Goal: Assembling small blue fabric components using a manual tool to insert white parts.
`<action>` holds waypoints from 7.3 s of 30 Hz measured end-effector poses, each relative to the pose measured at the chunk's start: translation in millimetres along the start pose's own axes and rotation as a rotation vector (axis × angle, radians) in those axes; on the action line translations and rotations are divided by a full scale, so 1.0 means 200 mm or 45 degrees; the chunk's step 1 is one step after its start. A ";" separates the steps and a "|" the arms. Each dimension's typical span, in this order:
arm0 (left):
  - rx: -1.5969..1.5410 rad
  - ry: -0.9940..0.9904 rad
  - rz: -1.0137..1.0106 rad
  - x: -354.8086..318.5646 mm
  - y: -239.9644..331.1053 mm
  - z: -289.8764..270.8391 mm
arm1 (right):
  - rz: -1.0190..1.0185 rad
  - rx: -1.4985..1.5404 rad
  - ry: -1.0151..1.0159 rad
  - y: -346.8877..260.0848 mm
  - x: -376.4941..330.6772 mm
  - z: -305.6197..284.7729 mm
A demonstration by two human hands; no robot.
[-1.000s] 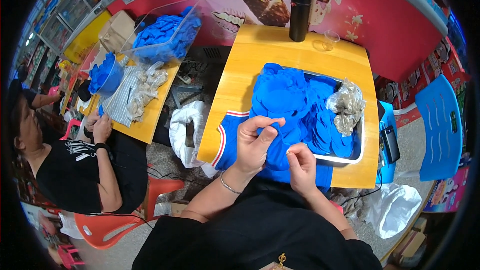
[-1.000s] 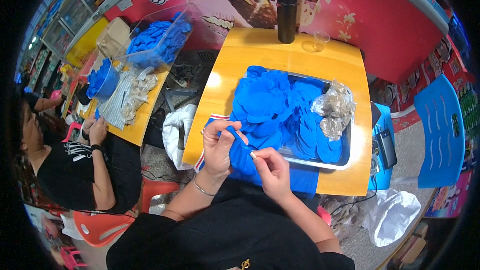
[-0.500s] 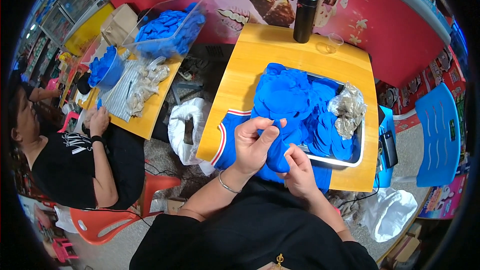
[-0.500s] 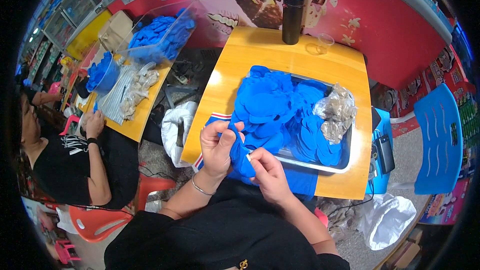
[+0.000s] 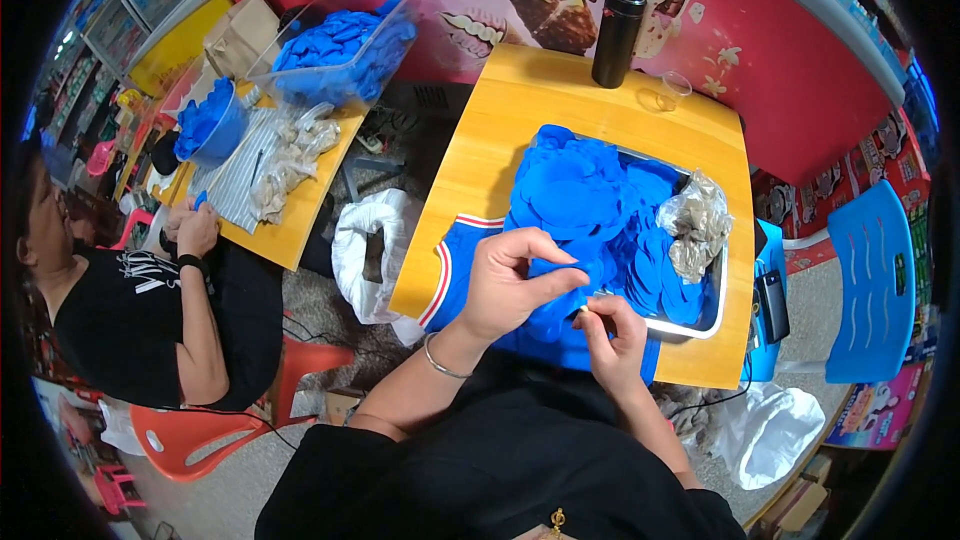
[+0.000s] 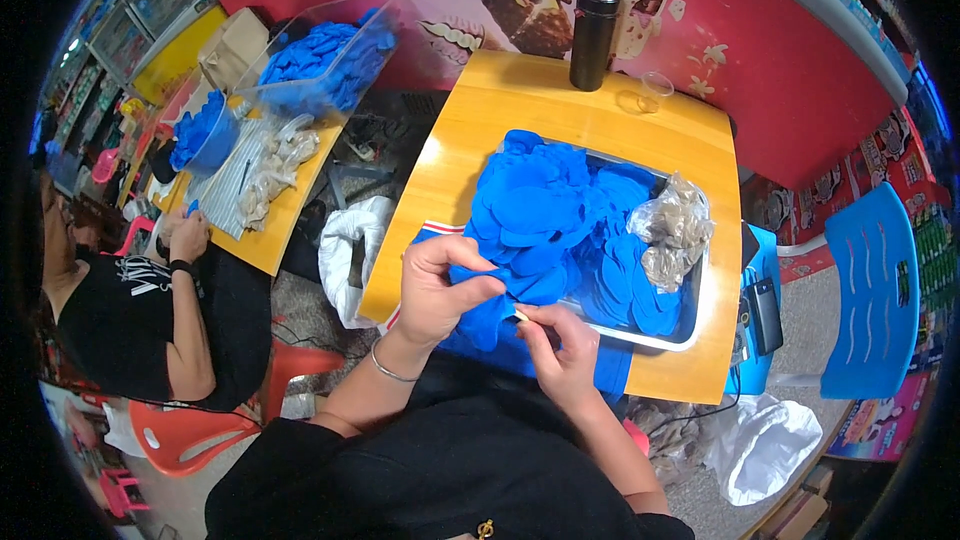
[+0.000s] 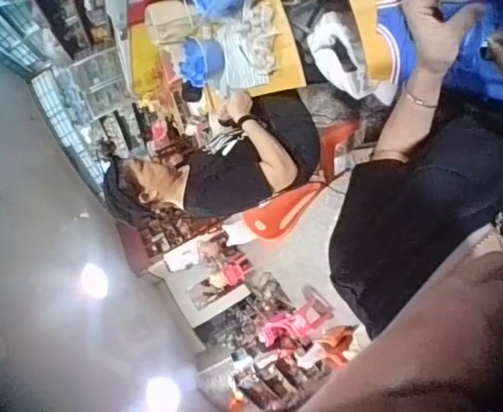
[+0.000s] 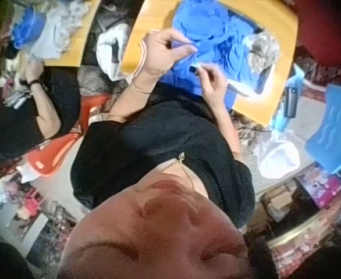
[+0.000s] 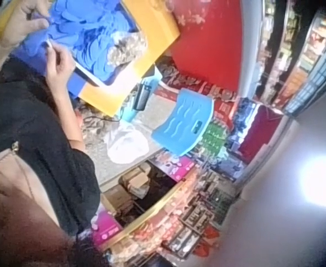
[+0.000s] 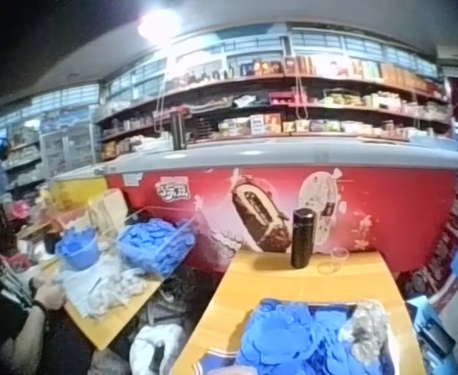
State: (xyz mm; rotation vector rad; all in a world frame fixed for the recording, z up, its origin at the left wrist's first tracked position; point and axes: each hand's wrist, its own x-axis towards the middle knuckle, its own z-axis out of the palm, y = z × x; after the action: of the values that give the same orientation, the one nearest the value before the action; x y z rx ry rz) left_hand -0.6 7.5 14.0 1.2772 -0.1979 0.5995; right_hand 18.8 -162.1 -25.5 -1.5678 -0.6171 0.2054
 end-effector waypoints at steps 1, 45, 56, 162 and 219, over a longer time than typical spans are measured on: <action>0.014 -0.024 -0.029 -0.01 -0.01 0.00 | -0.047 -0.031 -0.001 -0.01 0.01 0.00; -0.174 -0.267 -0.078 -0.07 -0.04 -0.03 | 0.261 0.539 -0.349 0.00 -0.02 -0.08; -0.159 -0.065 -0.118 -0.08 -0.04 -0.04 | -0.168 -0.101 -0.044 -0.01 0.03 -0.09; 0.146 -0.250 -0.171 -0.05 0.13 -0.01 | -0.348 -0.167 0.123 0.00 0.03 -0.05; -0.077 0.399 -0.143 -0.09 -0.10 0.10 | 0.393 0.638 -0.144 -0.02 -0.01 -0.05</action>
State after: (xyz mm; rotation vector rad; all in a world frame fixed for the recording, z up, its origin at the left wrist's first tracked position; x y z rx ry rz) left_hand -1.9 -20.6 -4.9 1.1118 0.1144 0.6829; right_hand 21.0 -172.7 -21.7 -1.1597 -0.3673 0.6350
